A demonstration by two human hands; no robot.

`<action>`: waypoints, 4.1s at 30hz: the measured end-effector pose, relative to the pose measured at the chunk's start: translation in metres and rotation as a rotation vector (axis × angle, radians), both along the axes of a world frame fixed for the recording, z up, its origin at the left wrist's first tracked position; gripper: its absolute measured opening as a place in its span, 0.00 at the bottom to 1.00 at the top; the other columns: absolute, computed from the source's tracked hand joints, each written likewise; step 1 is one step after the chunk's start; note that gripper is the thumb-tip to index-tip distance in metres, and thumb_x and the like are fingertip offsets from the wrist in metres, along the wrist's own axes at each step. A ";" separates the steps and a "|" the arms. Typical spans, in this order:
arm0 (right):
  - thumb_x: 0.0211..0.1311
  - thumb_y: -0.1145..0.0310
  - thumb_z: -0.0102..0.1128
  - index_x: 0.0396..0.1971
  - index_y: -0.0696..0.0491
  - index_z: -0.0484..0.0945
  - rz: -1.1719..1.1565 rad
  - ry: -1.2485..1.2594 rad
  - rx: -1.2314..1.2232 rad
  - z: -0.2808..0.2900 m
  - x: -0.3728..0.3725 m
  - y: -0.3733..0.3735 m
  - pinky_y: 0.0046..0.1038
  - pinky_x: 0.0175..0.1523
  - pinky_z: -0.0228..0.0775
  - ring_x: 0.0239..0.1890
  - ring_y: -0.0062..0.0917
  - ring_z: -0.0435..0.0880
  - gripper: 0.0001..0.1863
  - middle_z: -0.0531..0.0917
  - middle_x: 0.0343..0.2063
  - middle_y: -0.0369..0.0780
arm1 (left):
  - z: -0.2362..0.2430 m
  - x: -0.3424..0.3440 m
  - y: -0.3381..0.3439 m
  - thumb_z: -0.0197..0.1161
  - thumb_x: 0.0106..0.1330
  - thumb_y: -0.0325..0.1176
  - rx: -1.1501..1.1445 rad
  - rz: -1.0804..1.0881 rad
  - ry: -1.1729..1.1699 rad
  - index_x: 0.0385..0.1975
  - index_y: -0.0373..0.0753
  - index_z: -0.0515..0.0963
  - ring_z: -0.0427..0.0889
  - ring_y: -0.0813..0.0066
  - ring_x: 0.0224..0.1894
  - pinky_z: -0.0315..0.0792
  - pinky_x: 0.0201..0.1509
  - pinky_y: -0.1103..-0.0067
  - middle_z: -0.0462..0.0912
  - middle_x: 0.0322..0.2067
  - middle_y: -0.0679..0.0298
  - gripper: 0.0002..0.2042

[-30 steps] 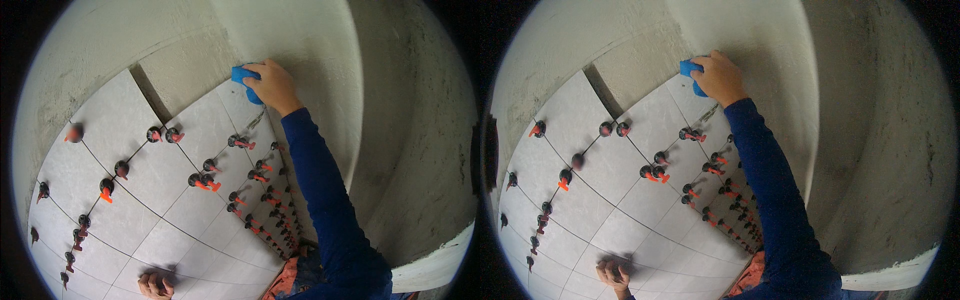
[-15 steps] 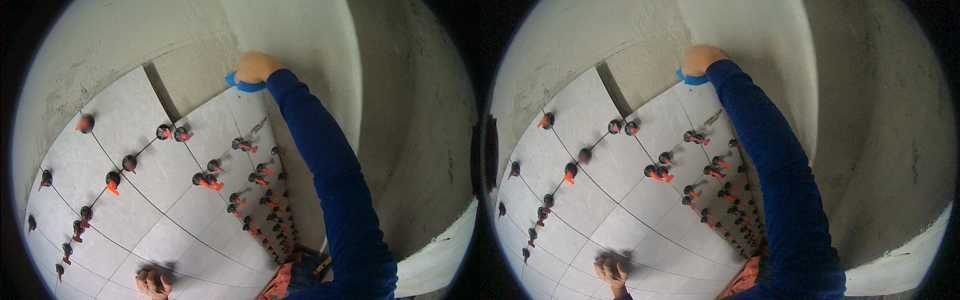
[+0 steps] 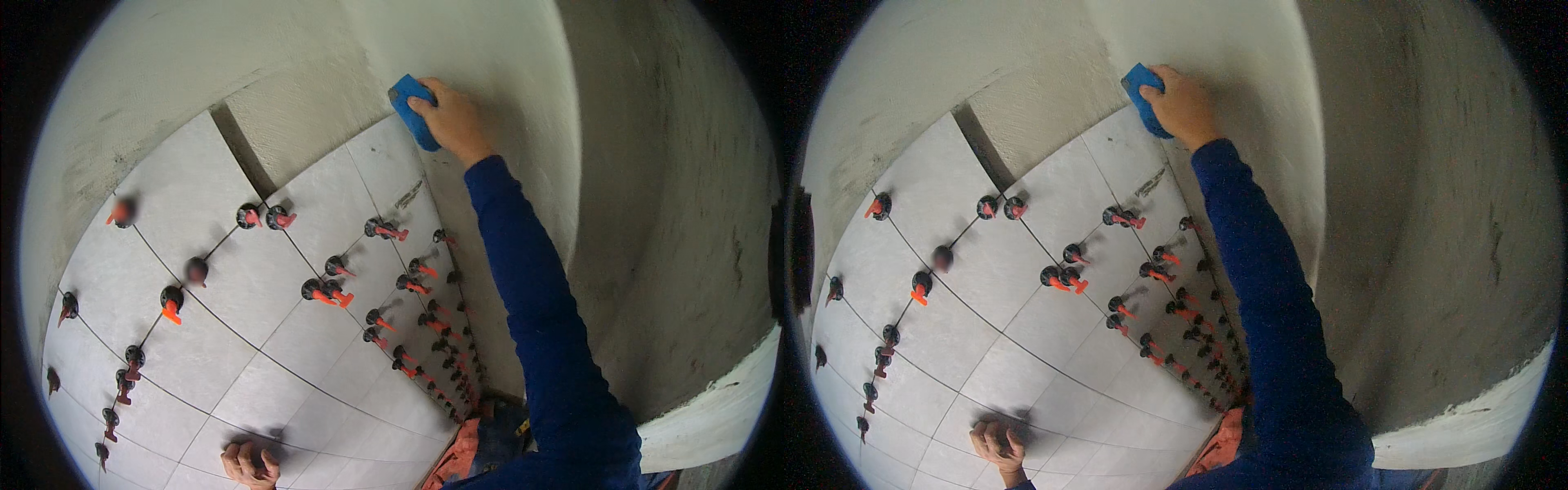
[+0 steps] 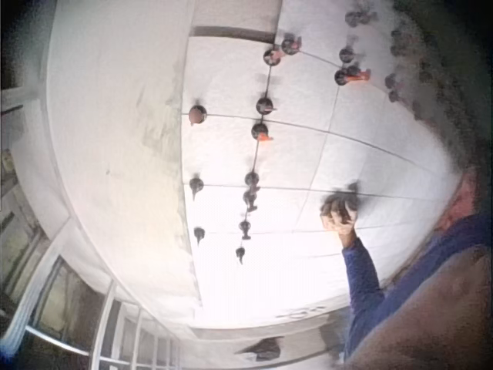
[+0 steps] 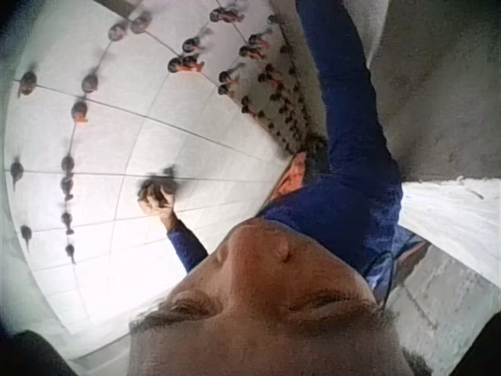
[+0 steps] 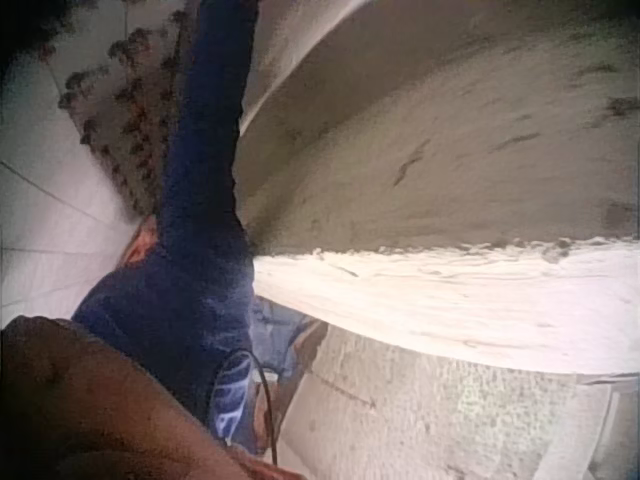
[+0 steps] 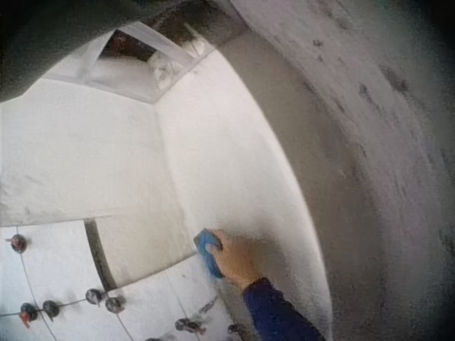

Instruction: The person applies adhesive to the back of a ceramic tile using a trowel, places the tile on a wall, and secures it with tile leveling clips. They wipe excess adhesive from the tile surface and use a rubber mallet to tap the tile into place.

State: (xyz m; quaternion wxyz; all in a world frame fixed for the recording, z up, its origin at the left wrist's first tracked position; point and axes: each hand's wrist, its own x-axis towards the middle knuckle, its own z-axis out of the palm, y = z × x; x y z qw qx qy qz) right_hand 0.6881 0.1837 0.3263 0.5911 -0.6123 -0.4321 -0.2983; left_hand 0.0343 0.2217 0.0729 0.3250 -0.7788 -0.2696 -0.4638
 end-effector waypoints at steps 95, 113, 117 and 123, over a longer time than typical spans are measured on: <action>0.58 0.75 0.70 0.58 0.58 0.78 0.166 0.411 0.212 -0.170 -0.027 0.019 0.35 0.55 0.77 0.51 0.41 0.87 0.26 0.85 0.50 0.54 | 0.002 0.007 -0.004 0.62 0.67 0.43 -0.003 0.010 -0.003 0.38 0.34 0.79 0.77 0.50 0.40 0.71 0.43 0.61 0.76 0.38 0.50 0.15; 0.60 0.68 0.72 0.58 0.63 0.78 0.712 0.344 -0.028 -0.139 -0.011 -0.021 0.34 0.57 0.78 0.51 0.32 0.85 0.28 0.85 0.51 0.48 | -0.001 0.002 -0.002 0.63 0.66 0.44 -0.009 0.035 0.023 0.38 0.37 0.78 0.76 0.51 0.40 0.71 0.44 0.61 0.76 0.38 0.52 0.15; 0.58 0.70 0.70 0.58 0.58 0.80 0.555 -0.004 0.016 -0.083 -0.023 -0.010 0.33 0.57 0.77 0.50 0.33 0.86 0.26 0.85 0.51 0.48 | 0.002 0.007 -0.001 0.61 0.65 0.47 0.050 0.031 0.015 0.35 0.37 0.79 0.77 0.55 0.36 0.70 0.38 0.64 0.78 0.34 0.56 0.16; 0.53 0.72 0.69 0.57 0.54 0.82 0.302 -0.365 -0.416 -0.072 -0.015 -0.003 0.32 0.57 0.77 0.49 0.35 0.87 0.27 0.85 0.51 0.50 | 0.006 0.012 -0.003 0.60 0.66 0.47 0.051 0.034 0.026 0.35 0.38 0.79 0.76 0.56 0.36 0.70 0.39 0.64 0.77 0.34 0.57 0.16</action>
